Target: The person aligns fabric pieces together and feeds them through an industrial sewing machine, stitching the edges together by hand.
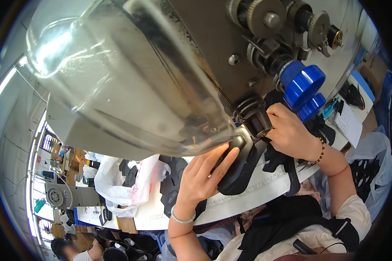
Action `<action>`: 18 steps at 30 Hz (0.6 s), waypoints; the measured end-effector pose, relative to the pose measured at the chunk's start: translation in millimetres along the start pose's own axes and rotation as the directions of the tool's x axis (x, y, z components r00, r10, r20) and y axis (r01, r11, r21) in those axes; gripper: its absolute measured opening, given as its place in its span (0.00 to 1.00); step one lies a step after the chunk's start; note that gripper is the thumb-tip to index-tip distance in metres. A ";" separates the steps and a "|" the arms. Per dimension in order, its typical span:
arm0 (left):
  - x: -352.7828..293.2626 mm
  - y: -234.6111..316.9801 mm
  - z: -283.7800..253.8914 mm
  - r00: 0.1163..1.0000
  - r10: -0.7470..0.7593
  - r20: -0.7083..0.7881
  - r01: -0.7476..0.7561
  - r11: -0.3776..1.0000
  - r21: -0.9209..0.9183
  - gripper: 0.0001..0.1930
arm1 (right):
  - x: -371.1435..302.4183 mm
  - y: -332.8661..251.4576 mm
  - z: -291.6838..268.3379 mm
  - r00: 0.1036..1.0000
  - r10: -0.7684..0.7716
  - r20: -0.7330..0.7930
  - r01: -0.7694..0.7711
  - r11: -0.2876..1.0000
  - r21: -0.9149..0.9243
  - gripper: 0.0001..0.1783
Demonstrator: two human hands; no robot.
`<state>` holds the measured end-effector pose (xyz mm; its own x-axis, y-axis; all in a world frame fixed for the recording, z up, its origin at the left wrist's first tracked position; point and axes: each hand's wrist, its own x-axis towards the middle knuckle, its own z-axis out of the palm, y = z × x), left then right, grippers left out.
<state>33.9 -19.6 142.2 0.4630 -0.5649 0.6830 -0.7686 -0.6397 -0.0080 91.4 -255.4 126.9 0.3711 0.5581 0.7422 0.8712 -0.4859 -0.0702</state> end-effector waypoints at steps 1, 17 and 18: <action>-0.9 3.6 -0.9 1.000 -0.010 0.005 0.010 1.000 0.003 0.20 | 0.8 0.6 -2.5 1.000 -0.001 0.003 0.001 1.000 0.011 0.20; 15.5 46.3 25.1 0.966 -0.255 0.043 0.229 0.921 0.314 0.26 | 0.4 3.9 -1.2 0.997 -0.064 -0.039 0.064 0.998 -0.002 0.15; 12.7 46.8 27.7 0.971 -0.237 -0.004 0.226 0.917 0.329 0.24 | -0.4 2.6 -1.0 0.998 -0.062 -0.033 0.062 0.998 0.016 0.16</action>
<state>16.0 -71.2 130.3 0.6304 -0.3945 0.6685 -0.4553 -0.8854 -0.0932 93.1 -257.6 127.1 0.3060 0.5645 0.7666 0.8975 -0.4397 -0.0344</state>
